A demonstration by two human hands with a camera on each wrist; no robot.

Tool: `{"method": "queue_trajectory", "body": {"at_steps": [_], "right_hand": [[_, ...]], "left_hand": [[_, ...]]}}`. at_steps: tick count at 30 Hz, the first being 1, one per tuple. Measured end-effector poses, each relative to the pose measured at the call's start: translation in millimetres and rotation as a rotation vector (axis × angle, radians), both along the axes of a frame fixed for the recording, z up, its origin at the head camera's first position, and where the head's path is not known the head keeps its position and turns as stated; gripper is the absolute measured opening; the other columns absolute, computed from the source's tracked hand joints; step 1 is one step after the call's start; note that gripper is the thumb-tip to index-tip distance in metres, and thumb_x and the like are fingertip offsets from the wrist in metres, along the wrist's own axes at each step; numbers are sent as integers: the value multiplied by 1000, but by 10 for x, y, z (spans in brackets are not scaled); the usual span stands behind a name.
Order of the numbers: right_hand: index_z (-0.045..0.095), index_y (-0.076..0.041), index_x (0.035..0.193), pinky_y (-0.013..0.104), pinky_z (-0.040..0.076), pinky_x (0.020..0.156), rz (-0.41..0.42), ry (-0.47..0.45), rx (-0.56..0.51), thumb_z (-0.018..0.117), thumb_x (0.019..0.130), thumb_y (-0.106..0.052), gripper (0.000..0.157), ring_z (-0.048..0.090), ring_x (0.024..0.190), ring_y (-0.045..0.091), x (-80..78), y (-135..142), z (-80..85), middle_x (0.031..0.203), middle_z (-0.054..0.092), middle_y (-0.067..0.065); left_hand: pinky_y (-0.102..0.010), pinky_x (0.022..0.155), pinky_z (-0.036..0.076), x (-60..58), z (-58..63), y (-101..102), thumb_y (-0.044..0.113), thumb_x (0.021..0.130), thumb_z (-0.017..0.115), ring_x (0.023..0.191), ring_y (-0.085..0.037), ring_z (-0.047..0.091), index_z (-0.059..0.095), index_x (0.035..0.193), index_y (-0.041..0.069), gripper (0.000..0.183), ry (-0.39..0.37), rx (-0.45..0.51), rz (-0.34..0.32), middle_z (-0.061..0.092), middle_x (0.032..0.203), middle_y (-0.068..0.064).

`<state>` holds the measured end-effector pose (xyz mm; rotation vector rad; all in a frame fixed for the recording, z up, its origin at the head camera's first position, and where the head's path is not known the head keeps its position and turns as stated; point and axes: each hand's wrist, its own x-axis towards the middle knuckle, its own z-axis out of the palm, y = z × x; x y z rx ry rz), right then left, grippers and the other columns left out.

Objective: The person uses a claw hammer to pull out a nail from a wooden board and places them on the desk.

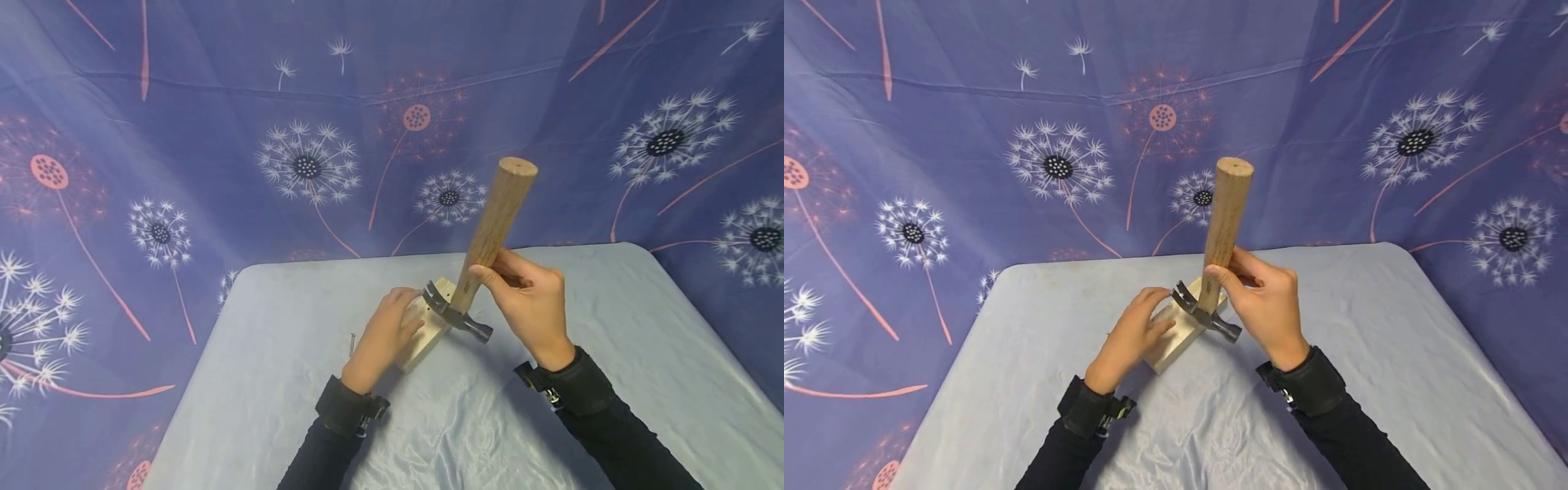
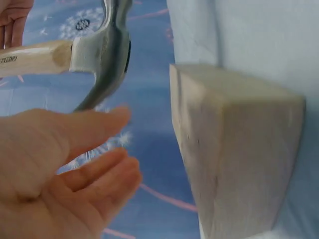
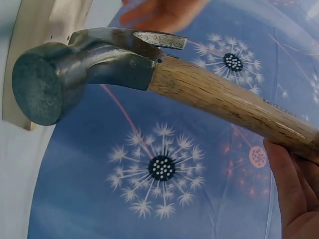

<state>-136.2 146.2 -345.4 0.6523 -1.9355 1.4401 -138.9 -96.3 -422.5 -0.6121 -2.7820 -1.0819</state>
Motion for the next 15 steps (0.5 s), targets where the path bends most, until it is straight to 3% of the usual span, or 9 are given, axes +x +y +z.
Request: {"method": "queue_trajectory", "body": {"at_steps": [3, 7, 15], "right_hand": [[78, -3, 125, 26, 61, 80, 41, -27, -38, 81, 83, 18, 47, 78, 90, 12, 47, -2, 16, 101, 80, 16], [78, -1, 124, 30, 62, 81, 87, -67, -91, 78, 85, 19, 43, 79, 93, 18, 93, 5, 50, 102, 79, 19], [78, -2, 124, 30, 61, 80, 93, -96, -75, 80, 83, 19, 47, 79, 94, 18, 152, 33, 59, 102, 79, 18]], "left_hand": [[-44, 107, 51, -25, -29, 48, 2, 96, 77, 122, -29, 64, 67, 130, 2, 35, 85, 98, -21, 67, 130, -13], [-36, 98, 56, -29, -69, 80, 1, 96, 77, 107, -21, 72, 72, 107, 8, 14, 147, 189, 3, 74, 112, -4], [-26, 83, 60, -38, -119, 62, 1, 92, 80, 91, -17, 78, 73, 99, 7, 11, 192, 296, -30, 80, 101, -4]]}}
